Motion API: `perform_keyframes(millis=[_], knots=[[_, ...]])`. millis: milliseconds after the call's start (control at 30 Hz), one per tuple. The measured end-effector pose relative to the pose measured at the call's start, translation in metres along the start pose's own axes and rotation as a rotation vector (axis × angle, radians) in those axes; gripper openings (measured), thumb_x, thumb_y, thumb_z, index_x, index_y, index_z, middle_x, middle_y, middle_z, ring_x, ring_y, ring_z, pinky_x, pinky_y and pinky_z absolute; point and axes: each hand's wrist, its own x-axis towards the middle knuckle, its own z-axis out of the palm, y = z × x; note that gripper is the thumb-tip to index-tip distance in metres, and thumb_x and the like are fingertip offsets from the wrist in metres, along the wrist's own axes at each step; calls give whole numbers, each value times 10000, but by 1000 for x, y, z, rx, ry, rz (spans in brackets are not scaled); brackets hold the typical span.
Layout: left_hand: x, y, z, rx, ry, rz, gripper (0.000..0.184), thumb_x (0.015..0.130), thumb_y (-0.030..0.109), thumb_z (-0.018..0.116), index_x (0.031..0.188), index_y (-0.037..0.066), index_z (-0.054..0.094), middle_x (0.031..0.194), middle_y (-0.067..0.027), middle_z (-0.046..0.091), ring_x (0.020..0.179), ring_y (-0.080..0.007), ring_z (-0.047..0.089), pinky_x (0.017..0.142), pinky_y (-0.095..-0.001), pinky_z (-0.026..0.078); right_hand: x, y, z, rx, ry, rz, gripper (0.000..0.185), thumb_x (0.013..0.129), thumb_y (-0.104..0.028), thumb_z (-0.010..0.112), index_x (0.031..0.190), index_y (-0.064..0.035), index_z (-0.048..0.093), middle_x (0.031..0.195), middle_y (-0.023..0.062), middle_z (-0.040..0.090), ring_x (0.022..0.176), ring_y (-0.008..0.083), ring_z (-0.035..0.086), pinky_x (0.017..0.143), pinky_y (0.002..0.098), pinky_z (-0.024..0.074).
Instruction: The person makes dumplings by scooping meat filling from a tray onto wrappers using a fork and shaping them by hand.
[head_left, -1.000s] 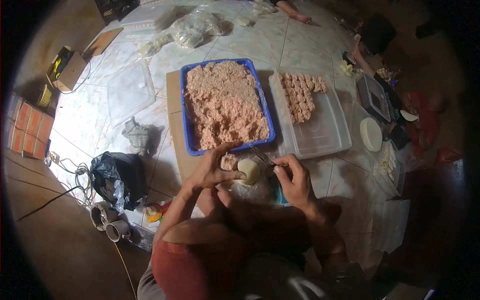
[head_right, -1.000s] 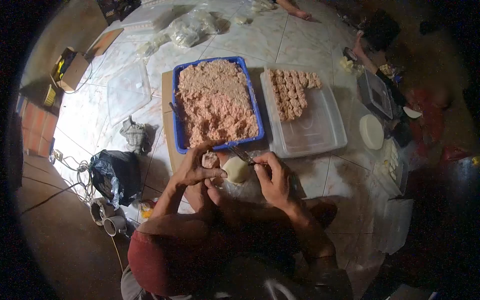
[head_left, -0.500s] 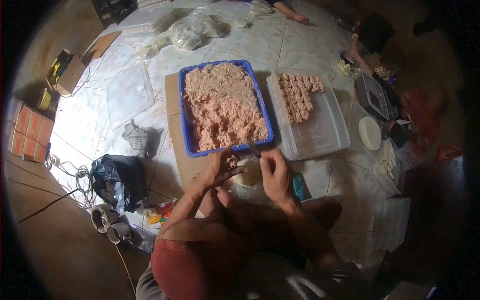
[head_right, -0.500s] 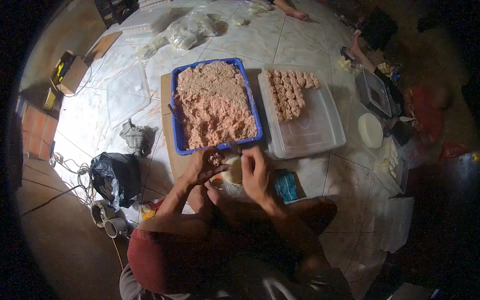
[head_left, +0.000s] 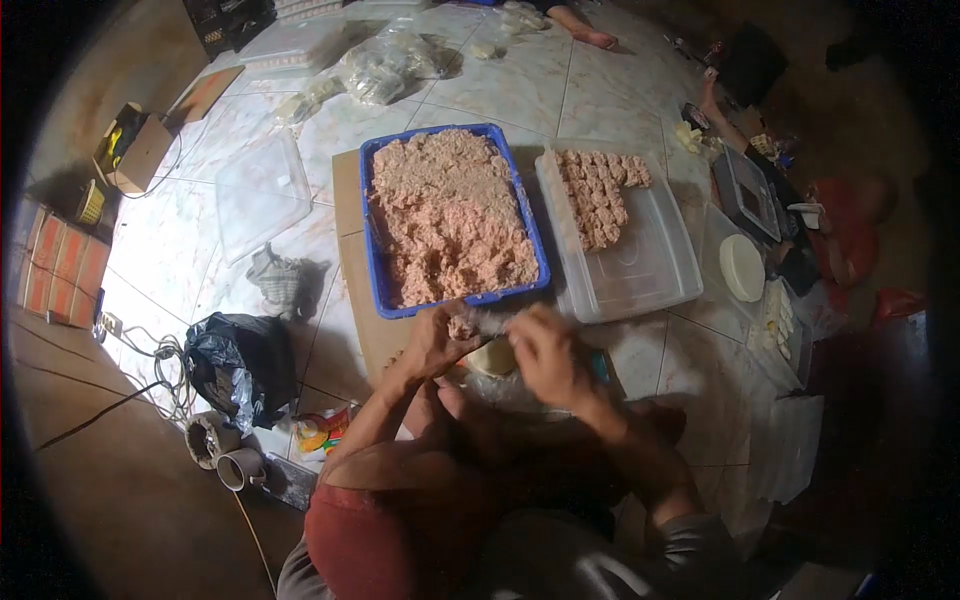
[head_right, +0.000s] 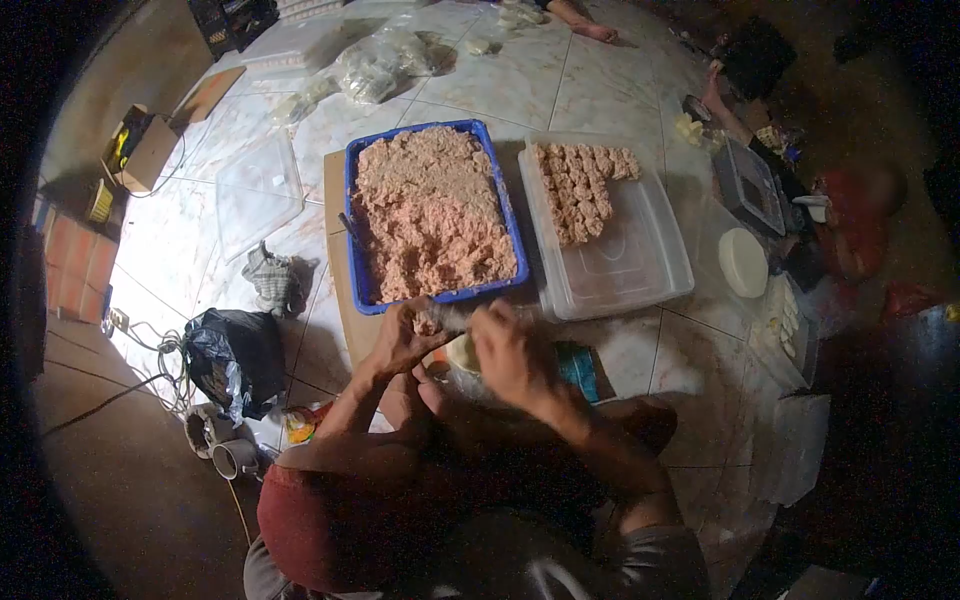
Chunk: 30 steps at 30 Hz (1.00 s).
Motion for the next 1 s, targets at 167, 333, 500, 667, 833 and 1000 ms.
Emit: perform_keyframes(millis=[167,333,500,667,833,1000], knots=[[6,12,9,15,106,-33,353,716,127,857,969,-17,658,797,-73,660,769,-162,593,728,-347,514,-14,-4,10,126,143,150,75,934,-65,569,971,-10,604,931,204,622,911,410,621,744,464,485],[15,5,-6,-18,58,192,403,723,126,854,1039,-27,656,850,-95,692,797,-171,622,733,-343,517,-14,4,18,91,183,78,98,933,-32,591,997,28,634,911,191,672,871,339,668,771,382,508],[12,-20,-4,177,-15,139,406,747,193,833,1051,-16,664,890,-144,706,821,-196,640,763,-354,519,-16,12,26,147,137,21,84,934,-64,583,978,1,613,886,202,641,833,386,642,711,421,494],[6,14,1,-235,26,146,428,713,169,861,1036,-32,664,850,-143,708,793,-168,634,727,-348,528,-11,-10,3,161,308,71,96,930,-65,583,982,9,617,909,209,644,849,380,645,725,431,499],[9,-16,-5,135,-46,71,379,757,176,827,1016,-43,658,842,-172,696,779,-199,648,716,-347,523,-27,13,34,129,135,45,101,953,-81,576,995,0,619,890,208,642,840,367,652,725,421,497],[1,-5,-4,108,-26,50,360,766,184,815,1025,-23,673,833,-170,684,703,-210,629,662,-360,509,-25,-6,16,196,213,173,131,967,-101,585,1028,10,621,935,216,654,898,354,668,773,406,506]])
